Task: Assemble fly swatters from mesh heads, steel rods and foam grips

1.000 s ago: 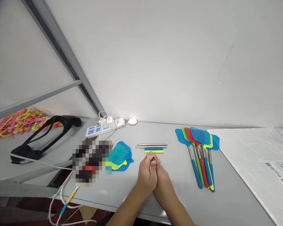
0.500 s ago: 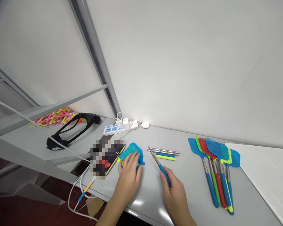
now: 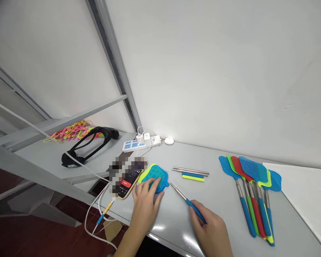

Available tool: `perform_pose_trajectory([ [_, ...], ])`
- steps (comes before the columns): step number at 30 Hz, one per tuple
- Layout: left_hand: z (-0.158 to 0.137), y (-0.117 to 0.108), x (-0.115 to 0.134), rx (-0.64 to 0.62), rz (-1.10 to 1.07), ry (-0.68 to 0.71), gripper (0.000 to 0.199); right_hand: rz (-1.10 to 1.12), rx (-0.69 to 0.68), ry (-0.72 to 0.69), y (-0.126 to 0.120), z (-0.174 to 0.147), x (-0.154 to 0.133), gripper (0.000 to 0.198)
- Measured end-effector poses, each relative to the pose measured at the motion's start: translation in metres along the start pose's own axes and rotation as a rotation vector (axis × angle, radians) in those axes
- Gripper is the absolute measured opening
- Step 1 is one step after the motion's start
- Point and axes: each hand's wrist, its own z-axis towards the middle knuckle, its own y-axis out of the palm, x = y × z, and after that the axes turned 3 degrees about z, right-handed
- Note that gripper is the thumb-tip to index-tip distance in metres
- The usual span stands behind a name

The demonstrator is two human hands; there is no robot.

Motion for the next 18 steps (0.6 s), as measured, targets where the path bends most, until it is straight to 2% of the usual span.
perform_pose_trajectory([
  [6, 0.0001, 0.0034, -0.001, -0.033, -0.019, 0.003, 0.031, -0.084, 0.002, -0.067, 0.0032, -0.0035, 0.0066, 0.029],
  [18, 0.0021, 0.0013, -0.0026, -0.028, -0.061, 0.053, 0.027, -0.096, -0.052, -0.069, 0.0023, -0.0009, 0.008, 0.029],
])
